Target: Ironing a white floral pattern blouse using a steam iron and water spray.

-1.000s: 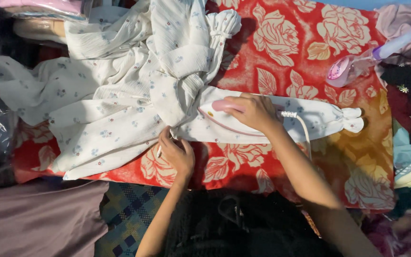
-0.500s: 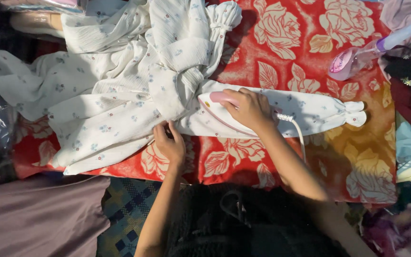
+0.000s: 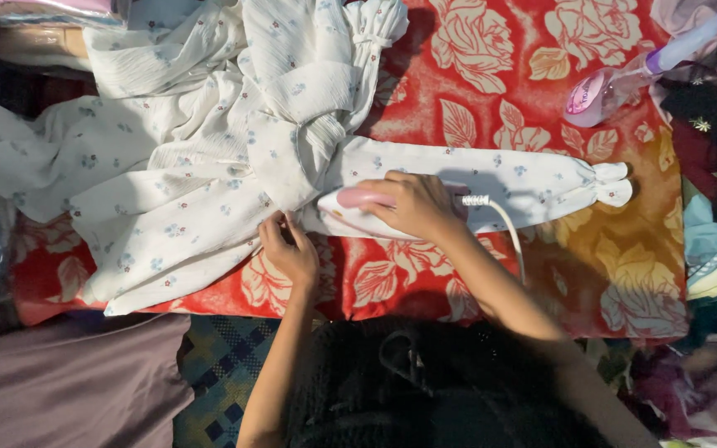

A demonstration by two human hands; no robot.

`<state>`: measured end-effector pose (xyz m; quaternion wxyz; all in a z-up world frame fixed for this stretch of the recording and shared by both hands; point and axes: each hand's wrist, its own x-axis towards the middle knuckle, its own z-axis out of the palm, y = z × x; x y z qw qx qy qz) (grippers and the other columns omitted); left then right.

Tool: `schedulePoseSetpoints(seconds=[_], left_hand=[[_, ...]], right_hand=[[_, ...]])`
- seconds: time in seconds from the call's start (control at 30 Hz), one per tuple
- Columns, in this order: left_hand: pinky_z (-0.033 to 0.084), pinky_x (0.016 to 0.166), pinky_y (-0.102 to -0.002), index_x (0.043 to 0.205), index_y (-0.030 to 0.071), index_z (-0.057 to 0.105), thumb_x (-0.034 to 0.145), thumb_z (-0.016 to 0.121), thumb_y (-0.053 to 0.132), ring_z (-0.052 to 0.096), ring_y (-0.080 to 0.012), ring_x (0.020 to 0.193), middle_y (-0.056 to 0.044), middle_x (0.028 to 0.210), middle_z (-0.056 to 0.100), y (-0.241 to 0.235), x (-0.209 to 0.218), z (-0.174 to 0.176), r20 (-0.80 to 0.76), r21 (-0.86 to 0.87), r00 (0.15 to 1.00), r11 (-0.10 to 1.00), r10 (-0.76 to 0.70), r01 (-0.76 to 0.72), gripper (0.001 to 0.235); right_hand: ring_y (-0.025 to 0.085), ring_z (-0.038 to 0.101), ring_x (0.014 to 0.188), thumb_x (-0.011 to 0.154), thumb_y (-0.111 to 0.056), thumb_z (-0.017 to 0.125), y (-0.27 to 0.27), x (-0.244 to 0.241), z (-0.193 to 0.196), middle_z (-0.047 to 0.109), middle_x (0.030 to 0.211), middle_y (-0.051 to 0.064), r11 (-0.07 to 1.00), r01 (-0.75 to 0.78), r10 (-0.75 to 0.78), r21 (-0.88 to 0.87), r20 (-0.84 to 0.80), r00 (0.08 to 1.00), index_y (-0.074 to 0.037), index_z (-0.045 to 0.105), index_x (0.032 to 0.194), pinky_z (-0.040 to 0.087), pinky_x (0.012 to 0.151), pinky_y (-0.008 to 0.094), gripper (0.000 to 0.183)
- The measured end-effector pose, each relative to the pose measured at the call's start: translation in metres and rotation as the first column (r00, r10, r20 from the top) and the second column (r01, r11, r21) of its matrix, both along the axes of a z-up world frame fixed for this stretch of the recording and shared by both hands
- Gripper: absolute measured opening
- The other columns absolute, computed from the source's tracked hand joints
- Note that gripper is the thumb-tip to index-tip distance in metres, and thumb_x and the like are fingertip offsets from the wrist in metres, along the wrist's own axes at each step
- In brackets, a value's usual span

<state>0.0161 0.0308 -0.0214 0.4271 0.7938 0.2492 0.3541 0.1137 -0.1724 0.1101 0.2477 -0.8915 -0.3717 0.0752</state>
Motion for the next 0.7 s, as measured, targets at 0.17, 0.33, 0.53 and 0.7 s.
schedulePoseSetpoints(seconds=[0.17, 0.33, 0.53, 0.7], left_hand=[[0.047, 0.077, -0.040, 0.104, -0.002, 0.062, 0.104, 0.064, 0.012, 0.057, -0.0306, 0.085, -0.015, 0.094, 0.059, 0.002, 0.001, 0.006, -0.007, 0.052, 0.999, 0.998, -0.040, 0.041, 0.014], [0.047, 0.077, -0.041, 0.102, -0.002, 0.063, 0.103, 0.064, 0.014, 0.057, -0.0302, 0.083, -0.015, 0.092, 0.059, -0.001, 0.000, 0.007, -0.053, 0.035, 0.997, 0.998, -0.049, 0.051, 0.016], [0.048, 0.078, -0.041, 0.103, -0.001, 0.063, 0.103, 0.064, 0.013, 0.059, -0.0313, 0.086, -0.014, 0.094, 0.060, -0.001, 0.001, 0.009, -0.048, 0.072, 0.996, 0.994, -0.078, 0.082, 0.014], [0.047, 0.081, -0.045, 0.114, -0.004, 0.059, 0.095, 0.074, 0.027, 0.058, -0.0359, 0.092, -0.019, 0.102, 0.058, -0.004, 0.000, 0.021, -0.145, 0.135, 0.986, 0.986, -0.080, 0.100, 0.039]], right_hand=[[0.034, 0.071, 0.074, 0.084, -0.042, 0.077, 0.006, -0.006, 0.003, 0.072, 0.089, 0.008, 0.999, 0.034, -0.033, -0.032, 0.052, 0.998, -0.032, 0.077, 0.121, 0.056, 0.064, 0.048, 0.038], [0.033, 0.072, 0.076, 0.085, -0.041, 0.078, 0.009, -0.007, -0.004, 0.074, 0.091, 0.007, 0.994, 0.105, -0.110, 0.042, 0.135, 0.985, -0.027, 0.077, 0.119, 0.056, 0.065, 0.047, 0.037], [0.033, 0.072, 0.078, 0.082, -0.042, 0.079, -0.008, 0.007, 0.000, 0.075, 0.089, 0.009, 1.000, -0.008, 0.009, 0.023, -0.013, 1.000, -0.028, 0.079, 0.116, 0.057, 0.072, 0.046, 0.037], [0.035, 0.072, 0.084, 0.080, -0.039, 0.080, -0.038, 0.038, 0.015, 0.075, 0.089, 0.013, 0.985, 0.132, -0.143, -0.108, -0.102, 0.984, -0.030, 0.080, 0.116, 0.055, 0.076, 0.046, 0.037]])
